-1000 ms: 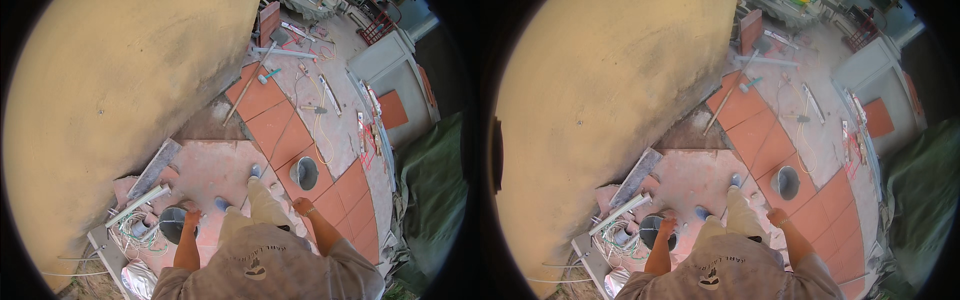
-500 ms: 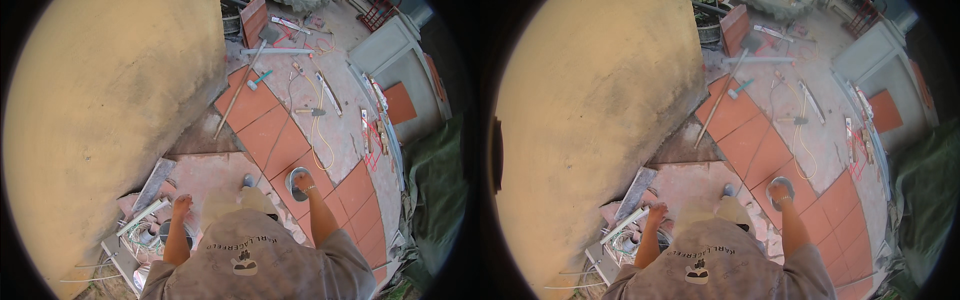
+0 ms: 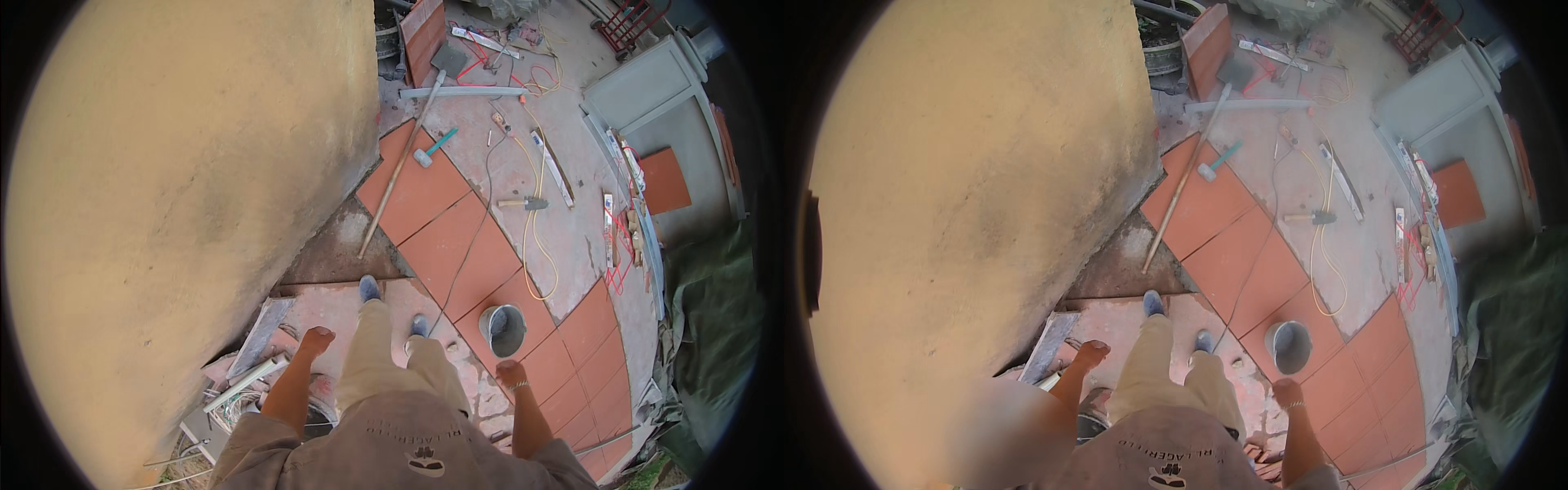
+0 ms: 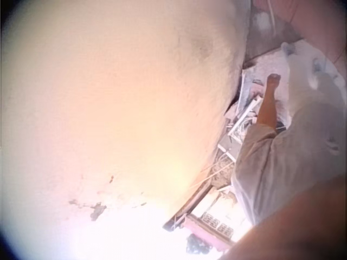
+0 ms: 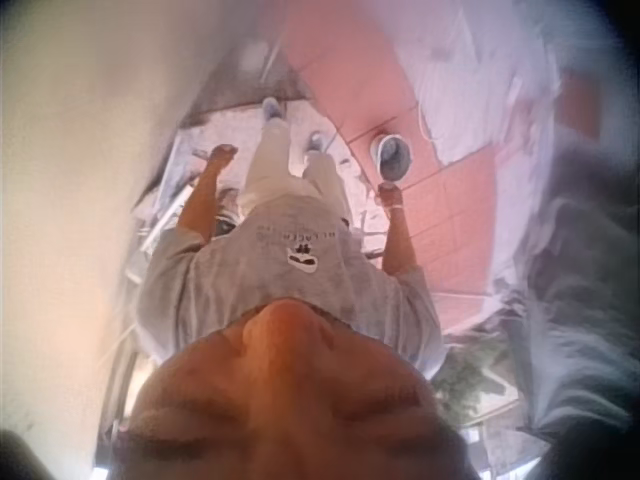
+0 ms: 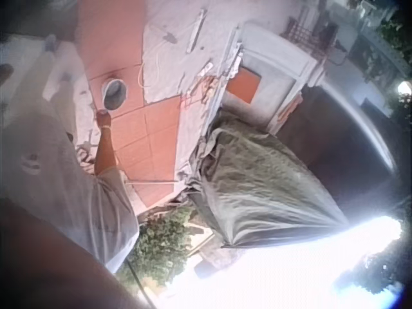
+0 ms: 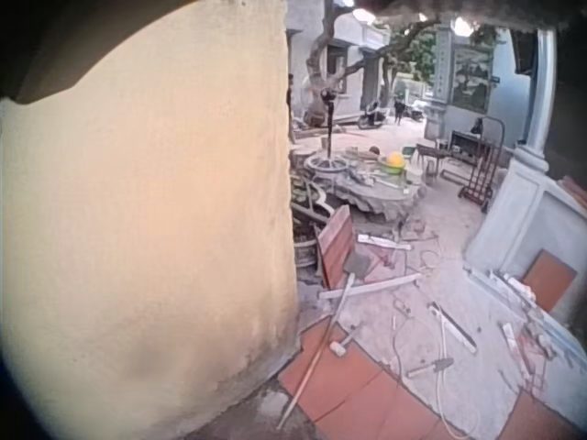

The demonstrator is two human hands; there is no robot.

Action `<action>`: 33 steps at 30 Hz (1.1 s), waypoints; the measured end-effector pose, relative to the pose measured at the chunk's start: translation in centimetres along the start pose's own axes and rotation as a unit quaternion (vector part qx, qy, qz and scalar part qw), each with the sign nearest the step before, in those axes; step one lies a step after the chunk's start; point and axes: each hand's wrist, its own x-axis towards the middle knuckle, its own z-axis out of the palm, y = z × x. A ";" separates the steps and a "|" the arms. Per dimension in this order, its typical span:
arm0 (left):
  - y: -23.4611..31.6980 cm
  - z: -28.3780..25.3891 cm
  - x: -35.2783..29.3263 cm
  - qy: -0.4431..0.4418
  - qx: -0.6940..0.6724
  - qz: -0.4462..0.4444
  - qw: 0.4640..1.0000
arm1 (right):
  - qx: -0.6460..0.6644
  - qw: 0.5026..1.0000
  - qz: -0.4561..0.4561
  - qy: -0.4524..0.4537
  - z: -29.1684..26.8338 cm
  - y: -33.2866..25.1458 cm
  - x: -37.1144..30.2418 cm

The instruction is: The person walks through a cluttered outdoor construction area, picks up a red floor tile, and places it on the ground. They then use a tape measure and a marker to measure and mark the tile multiple times.

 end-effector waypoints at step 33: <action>5.3 21.0 55.5 0.006 0.160 -0.032 0.987 | -0.111 0.988 -0.098 0.032 28.3 -5.9 10.1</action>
